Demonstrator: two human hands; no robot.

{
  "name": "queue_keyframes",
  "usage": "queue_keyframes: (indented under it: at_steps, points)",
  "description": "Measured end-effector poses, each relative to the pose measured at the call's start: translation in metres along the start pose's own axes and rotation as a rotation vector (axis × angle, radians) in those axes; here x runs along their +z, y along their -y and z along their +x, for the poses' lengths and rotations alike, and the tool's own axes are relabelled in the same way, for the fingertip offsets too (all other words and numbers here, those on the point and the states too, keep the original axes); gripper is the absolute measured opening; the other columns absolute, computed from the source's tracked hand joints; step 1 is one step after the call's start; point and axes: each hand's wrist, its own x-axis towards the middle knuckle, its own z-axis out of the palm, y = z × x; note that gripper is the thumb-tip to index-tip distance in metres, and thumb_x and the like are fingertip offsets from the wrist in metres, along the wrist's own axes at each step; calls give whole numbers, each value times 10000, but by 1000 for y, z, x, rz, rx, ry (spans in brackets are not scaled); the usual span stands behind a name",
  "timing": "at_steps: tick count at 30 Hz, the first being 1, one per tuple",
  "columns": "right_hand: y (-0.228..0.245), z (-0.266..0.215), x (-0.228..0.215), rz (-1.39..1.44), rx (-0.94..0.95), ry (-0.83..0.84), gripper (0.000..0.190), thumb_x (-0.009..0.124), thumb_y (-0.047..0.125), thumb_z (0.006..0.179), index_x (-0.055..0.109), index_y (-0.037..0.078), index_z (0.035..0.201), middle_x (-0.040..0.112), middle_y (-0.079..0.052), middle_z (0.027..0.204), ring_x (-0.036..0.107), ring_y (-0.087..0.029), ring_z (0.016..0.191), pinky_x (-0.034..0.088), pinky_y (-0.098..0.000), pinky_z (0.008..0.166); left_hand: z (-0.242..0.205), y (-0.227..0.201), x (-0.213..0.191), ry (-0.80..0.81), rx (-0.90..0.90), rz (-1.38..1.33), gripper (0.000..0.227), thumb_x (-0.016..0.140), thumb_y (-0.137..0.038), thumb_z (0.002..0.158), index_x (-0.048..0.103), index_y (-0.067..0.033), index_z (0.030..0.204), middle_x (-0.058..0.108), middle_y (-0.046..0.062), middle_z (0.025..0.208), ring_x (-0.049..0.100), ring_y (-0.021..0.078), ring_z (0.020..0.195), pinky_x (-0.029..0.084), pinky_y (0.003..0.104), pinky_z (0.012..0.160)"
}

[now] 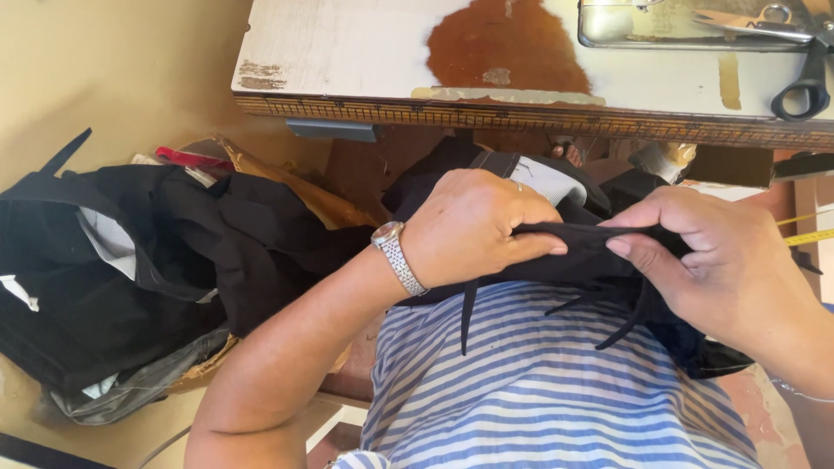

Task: Inspecting and trimming loose threads from the waistband of black trousers

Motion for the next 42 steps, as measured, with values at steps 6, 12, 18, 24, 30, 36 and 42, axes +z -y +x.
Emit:
queue_keyframes:
  at_steps: [6,12,18,24,30,36,42]
  points:
    - [-5,-5,10,-88,-306,-159,106,720,126,957,721,83,1053,718,-27,919,672,-167,797,502,-283,768,-7,-8,12,-139,57,202,223,703,-328,947,640,-169,804,620,-11,704,614,260,612,363,434,466]
    - [-2,1,25,-170,-360,-164,265,765,96,901,609,89,1116,718,-71,960,686,-291,830,539,-413,770,-3,-10,15,-67,103,224,278,670,-308,961,578,-138,762,603,23,726,602,331,613,373,483,461]
    - [-7,3,17,-460,-424,-8,439,703,411,891,576,189,1248,752,7,1040,743,-254,783,596,-454,557,-20,-20,-3,-172,126,300,304,695,-216,988,520,-108,763,565,55,735,566,316,663,401,450,570]
    - [-75,-4,-35,-365,-385,109,154,618,411,899,693,350,1020,629,48,557,632,-163,505,430,-298,527,-39,-26,-27,-220,95,157,364,648,-166,1031,472,-64,729,434,57,661,435,261,579,347,395,532]
    - [-52,-1,-12,-982,94,787,259,438,777,905,602,585,962,702,279,748,719,3,866,531,-247,804,-46,-24,-26,-143,175,168,311,678,-177,1017,519,-77,768,510,71,692,503,286,614,366,437,560]
    - [-43,-89,29,-107,-820,212,323,452,218,1069,610,69,1308,679,-103,1384,703,-233,1191,482,-468,1079,-93,-33,-34,53,589,702,258,427,-73,1048,660,-74,939,610,57,874,569,202,733,466,302,624]
    - [-65,-119,36,-155,-665,-125,230,483,89,1025,667,25,1147,708,-144,1245,716,-273,1155,569,-449,1029,-112,-15,-41,170,686,958,291,401,-9,957,653,-57,820,582,98,779,556,236,687,480,336,646]
